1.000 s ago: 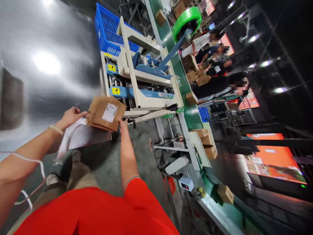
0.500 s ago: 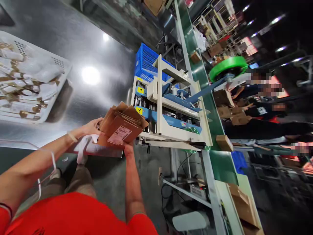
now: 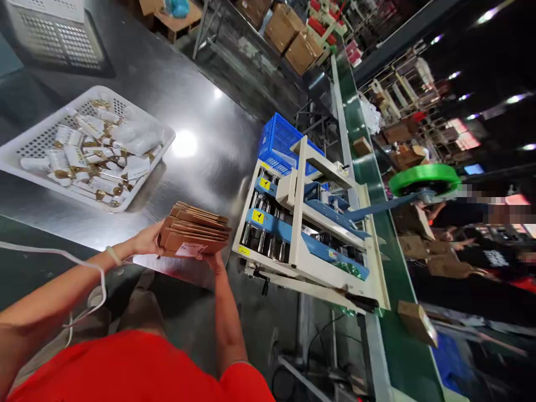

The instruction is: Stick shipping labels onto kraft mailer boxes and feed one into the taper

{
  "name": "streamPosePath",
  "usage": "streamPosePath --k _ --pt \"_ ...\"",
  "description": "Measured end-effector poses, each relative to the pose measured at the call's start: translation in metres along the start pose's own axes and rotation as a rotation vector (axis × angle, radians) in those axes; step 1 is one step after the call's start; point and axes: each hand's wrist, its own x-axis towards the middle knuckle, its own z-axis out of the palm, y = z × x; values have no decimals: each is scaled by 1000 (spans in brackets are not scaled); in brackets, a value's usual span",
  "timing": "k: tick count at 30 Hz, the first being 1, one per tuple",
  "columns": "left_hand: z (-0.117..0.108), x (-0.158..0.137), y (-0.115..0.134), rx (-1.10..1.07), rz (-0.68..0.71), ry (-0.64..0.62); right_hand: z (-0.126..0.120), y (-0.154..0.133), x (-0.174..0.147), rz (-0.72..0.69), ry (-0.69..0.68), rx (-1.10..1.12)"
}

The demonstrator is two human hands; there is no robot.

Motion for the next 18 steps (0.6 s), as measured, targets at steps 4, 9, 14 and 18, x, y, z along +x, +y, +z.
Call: streamPosePath --k 4,9,14,18 --pt "-3 -20 23 -129 -39 3 4 -4 -5 55 -71 89" --pt "-43 -32 50 33 -171 166 33 -7 7 179 10 220" --pt "-109 -46 76 266 -351 487 74 -48 62 191 -4 161" --pt "-137 -74 101 -11 -442 669 104 -89 101 36 -11 58"
